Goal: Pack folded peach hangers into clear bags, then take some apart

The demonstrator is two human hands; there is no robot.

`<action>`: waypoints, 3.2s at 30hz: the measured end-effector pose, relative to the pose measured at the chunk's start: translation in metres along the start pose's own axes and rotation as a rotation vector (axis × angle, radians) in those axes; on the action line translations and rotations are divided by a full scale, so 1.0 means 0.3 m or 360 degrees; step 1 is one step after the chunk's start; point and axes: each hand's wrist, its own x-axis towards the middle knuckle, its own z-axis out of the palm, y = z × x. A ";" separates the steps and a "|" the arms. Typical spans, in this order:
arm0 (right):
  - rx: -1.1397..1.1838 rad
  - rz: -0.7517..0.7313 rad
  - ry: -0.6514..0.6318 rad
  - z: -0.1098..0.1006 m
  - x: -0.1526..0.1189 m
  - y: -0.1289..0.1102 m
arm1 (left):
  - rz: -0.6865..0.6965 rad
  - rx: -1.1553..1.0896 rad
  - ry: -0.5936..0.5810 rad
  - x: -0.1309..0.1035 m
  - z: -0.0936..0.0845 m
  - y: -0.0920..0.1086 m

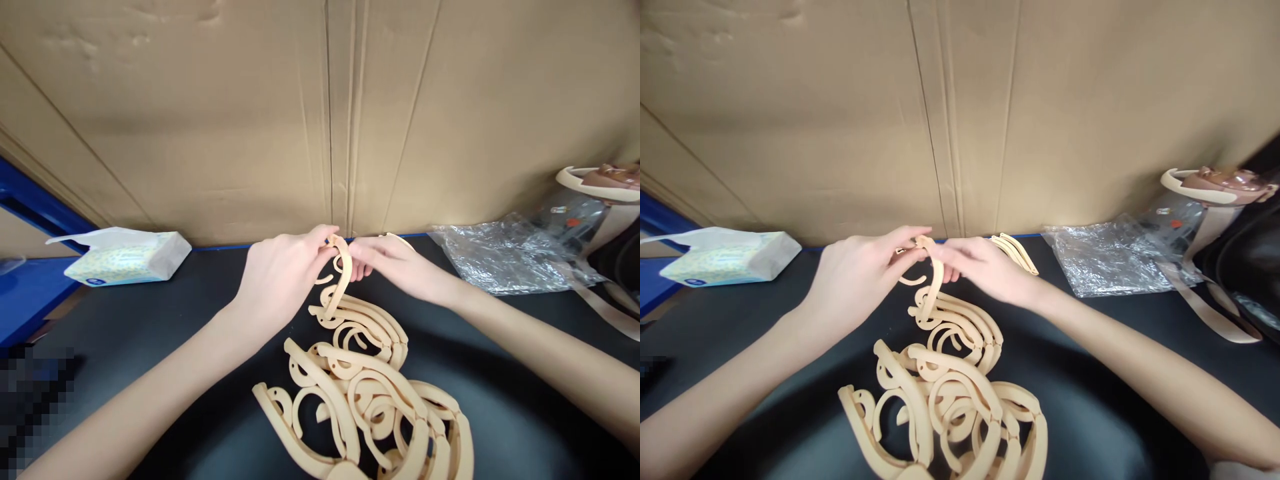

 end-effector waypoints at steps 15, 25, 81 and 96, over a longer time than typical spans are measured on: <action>-0.0835 -0.0060 0.0518 -0.096 -0.028 -0.043 | -0.0332 -0.1501 -0.0640 0.043 0.026 0.033; 0.0100 0.0212 0.0518 -0.150 0.054 0.100 | -0.0256 -0.1051 -0.0512 0.084 0.278 0.003; -0.1513 -0.0315 0.0147 -0.050 -0.005 0.014 | -0.0299 -0.0913 -0.0376 0.044 0.153 0.054; -0.0641 0.0186 0.0325 -0.110 0.056 0.121 | -0.0132 0.0264 -0.0321 -0.010 0.094 -0.002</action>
